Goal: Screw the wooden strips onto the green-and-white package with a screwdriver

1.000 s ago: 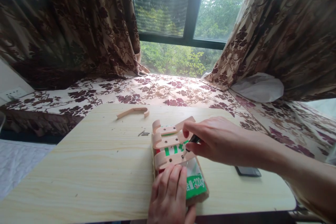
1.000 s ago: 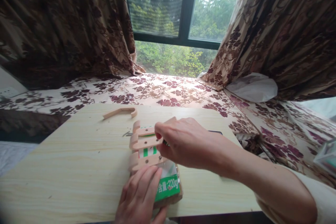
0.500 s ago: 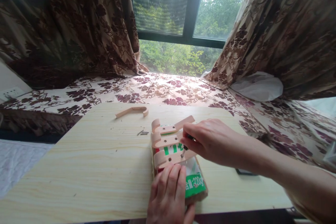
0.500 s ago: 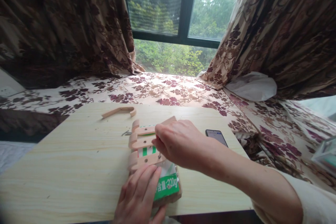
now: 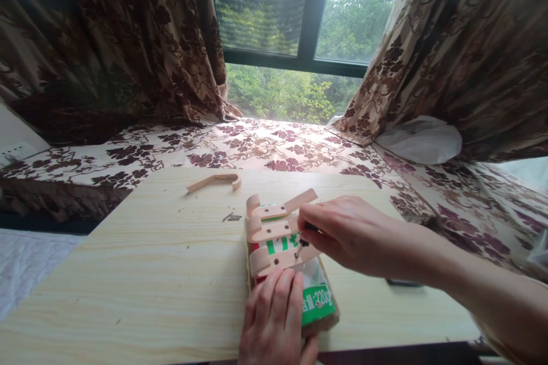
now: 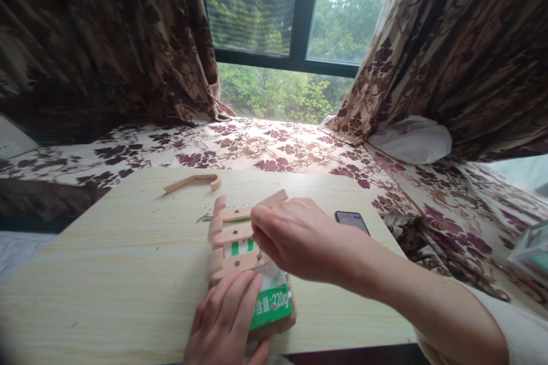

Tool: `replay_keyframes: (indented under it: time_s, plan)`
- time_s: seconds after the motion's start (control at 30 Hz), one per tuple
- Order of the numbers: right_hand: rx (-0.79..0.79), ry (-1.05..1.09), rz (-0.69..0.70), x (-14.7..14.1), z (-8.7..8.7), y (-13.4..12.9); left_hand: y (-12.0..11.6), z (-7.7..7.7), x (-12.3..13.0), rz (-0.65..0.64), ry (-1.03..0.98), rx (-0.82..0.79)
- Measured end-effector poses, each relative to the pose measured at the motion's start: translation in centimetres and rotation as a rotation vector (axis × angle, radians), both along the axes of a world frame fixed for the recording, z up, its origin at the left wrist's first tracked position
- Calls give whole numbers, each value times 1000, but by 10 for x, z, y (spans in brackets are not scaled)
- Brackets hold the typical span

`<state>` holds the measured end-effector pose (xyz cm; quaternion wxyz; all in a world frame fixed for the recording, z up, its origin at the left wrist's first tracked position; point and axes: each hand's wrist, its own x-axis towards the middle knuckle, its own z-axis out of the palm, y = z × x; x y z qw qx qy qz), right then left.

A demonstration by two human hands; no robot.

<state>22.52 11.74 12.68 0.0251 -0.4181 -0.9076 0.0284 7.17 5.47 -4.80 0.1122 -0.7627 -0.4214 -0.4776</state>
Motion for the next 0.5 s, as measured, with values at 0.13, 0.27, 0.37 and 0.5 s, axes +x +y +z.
replay_keyframes:
  time_s: [0.13, 0.27, 0.37, 0.5]
  plan:
    - [24, 4, -88, 0, -4, 0, 1, 1, -1, 12, 1, 12]
    - [-29, -32, -55, 2, 7, -2, 1, 2, -1, 17, 23, 34]
    - [-61, -49, 14, 3, 16, -4, 1, 0, -1, 25, 6, 42]
    - [-57, -43, 36, 3, 13, -4, 2, -2, 0, 34, -9, 54]
